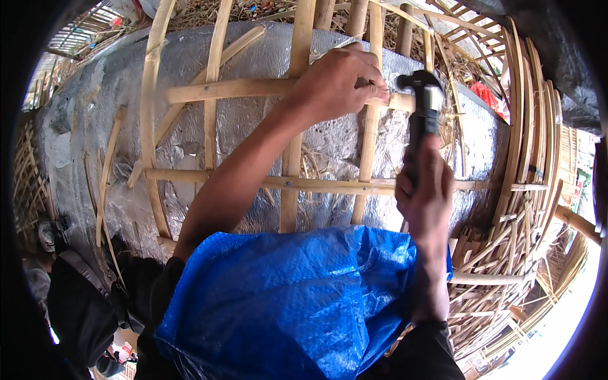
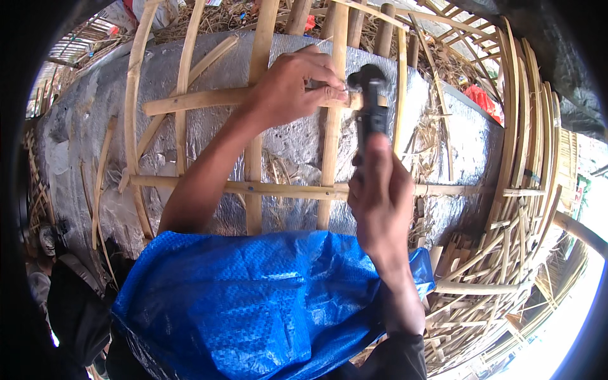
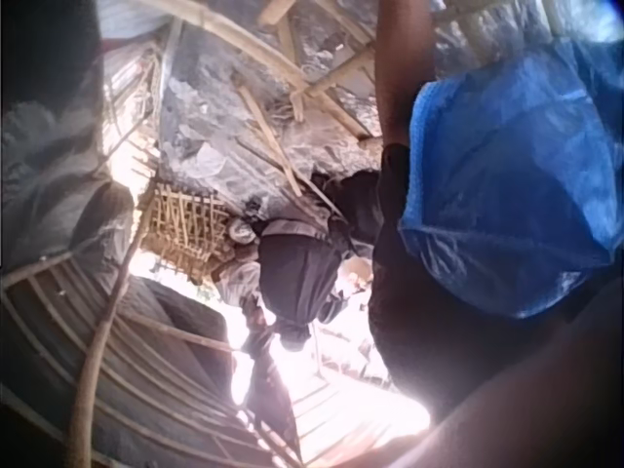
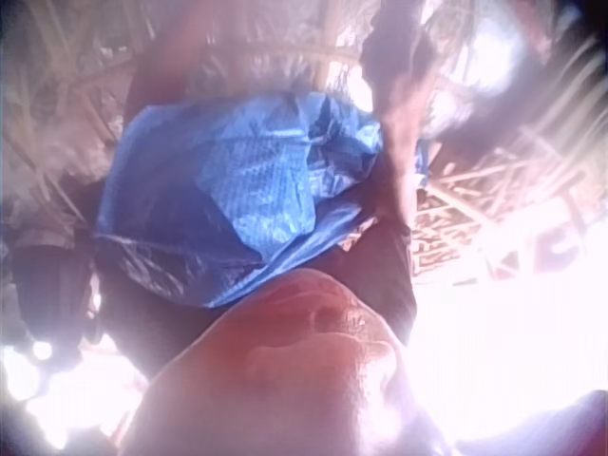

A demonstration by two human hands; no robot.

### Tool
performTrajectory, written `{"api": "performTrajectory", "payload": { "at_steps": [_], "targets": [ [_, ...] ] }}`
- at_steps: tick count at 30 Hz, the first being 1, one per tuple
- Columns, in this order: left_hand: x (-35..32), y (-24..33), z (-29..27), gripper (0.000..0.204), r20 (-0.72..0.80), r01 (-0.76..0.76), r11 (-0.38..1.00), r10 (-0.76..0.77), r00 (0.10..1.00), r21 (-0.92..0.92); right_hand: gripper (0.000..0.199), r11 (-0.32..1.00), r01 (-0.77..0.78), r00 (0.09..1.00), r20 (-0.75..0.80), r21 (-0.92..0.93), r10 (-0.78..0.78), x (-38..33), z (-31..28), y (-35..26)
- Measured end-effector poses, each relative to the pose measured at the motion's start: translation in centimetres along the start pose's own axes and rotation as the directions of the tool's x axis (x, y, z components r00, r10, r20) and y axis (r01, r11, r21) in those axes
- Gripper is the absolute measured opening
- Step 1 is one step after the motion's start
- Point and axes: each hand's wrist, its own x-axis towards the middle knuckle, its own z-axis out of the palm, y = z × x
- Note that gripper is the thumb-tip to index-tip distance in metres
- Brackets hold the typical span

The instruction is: The person assembles a wooden grid frame by hammering small nails into the junctions of narrow wooden slats while holding them in place by hand.

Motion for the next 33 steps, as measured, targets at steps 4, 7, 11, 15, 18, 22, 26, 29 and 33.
{"api": "performTrajectory", "payload": {
  "at_steps": [4,7,11,15,18,22,26,29,33],
  "targets": [
    [0.2,0.2,0.1,0.008,0.014,0.015,0.995,-0.013,1.000,-0.099,0.058,0.899,0.415,0.906,0.025,0.138,-0.422,-1.3,-0.5,0.6],
    [0.2,0.2,0.1,0.006,-0.003,0.007,0.998,-0.007,1.000,-0.058,0.050,0.996,-0.020,0.992,0.124,-0.087,0.031,0.4,-0.1,0.5],
    [0.0,0.2,-0.2,0.007,-0.007,-0.020,0.999,0.020,1.000,-0.041,0.048,0.946,0.241,0.963,0.066,0.215,-0.260,-1.6,-0.6,-0.8],
    [0.2,-0.1,0.0,0.010,-0.018,-0.025,0.999,0.024,1.000,-0.047,0.055,0.991,-0.100,0.987,0.115,-0.089,0.110,0.4,-0.8,-0.6],
    [-0.2,0.0,-0.1,0.012,-0.027,-0.002,0.998,0.000,1.000,-0.067,0.061,0.997,0.076,0.997,0.020,-0.032,-0.075,-1.4,-1.1,-0.6],
    [0.0,-0.3,0.2,0.013,-0.018,-0.045,0.997,0.043,0.999,-0.065,0.061,0.976,-0.076,0.991,0.091,-0.202,0.096,-0.1,-0.2,-0.1],
    [-0.1,0.0,-0.1,0.014,-0.020,-0.024,0.999,0.023,1.000,-0.047,0.054,0.944,0.330,0.941,0.064,0.024,-0.331,-2.1,0.3,-0.3],
    [0.0,-0.5,0.6,0.018,-0.005,-0.011,0.998,0.011,1.000,-0.054,0.052,0.982,0.141,0.990,-0.005,0.125,-0.142,-0.4,0.8,0.2],
    [-0.3,0.2,-0.1,0.019,0.032,0.052,0.997,-0.051,0.998,-0.056,0.050,0.972,0.127,0.989,0.042,0.198,-0.138,-0.6,-0.5,0.0]
  ]
}}
